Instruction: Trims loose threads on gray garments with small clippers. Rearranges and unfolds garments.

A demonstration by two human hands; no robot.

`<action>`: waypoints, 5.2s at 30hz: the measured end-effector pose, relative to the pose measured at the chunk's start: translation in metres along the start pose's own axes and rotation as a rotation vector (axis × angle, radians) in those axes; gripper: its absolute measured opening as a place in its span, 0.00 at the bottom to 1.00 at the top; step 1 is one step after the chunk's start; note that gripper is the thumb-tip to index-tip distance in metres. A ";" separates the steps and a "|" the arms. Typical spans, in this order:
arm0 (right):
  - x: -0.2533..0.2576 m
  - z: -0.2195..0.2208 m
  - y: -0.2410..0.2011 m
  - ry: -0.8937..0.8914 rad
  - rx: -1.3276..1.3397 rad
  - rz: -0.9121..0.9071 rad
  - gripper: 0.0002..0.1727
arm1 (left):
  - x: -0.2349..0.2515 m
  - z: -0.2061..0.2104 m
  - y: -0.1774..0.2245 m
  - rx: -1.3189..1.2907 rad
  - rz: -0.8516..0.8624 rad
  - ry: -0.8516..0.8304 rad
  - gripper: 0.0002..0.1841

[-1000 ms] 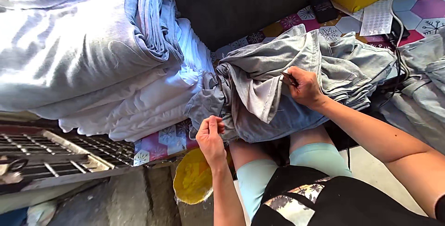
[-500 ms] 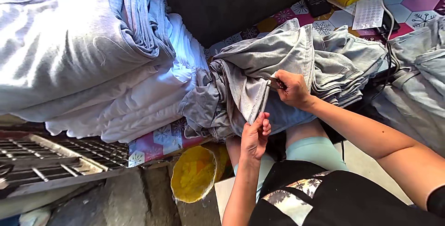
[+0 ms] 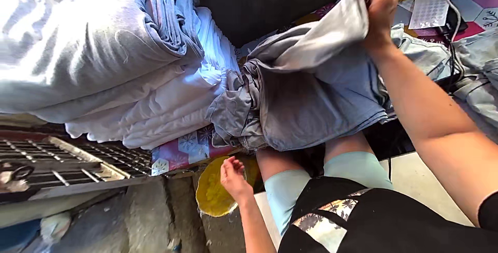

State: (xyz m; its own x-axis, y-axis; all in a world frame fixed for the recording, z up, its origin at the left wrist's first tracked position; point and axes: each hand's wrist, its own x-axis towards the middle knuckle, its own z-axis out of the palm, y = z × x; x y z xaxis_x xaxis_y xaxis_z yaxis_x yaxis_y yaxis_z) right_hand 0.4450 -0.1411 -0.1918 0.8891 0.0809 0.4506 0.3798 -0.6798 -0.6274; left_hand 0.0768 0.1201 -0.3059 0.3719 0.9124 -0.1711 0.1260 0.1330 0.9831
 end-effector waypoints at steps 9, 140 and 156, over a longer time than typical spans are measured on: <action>0.010 0.074 0.107 -0.468 -0.144 0.452 0.23 | 0.003 0.062 -0.077 0.588 0.178 -0.384 0.22; -0.205 0.058 -0.002 -0.970 1.038 0.049 0.05 | 0.012 -0.022 0.002 1.270 0.158 -0.231 0.16; -0.237 0.038 -0.011 -0.404 0.631 -0.385 0.10 | -0.059 0.090 0.008 -0.045 -0.029 -0.680 0.18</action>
State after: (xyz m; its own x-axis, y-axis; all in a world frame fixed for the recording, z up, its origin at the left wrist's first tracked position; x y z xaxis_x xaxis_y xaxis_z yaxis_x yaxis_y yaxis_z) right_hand 0.2396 -0.1245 -0.3158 0.6457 0.5602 0.5189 0.6399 -0.0262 -0.7680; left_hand 0.1389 0.0325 -0.2941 0.8662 0.4639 -0.1858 0.1118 0.1826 0.9768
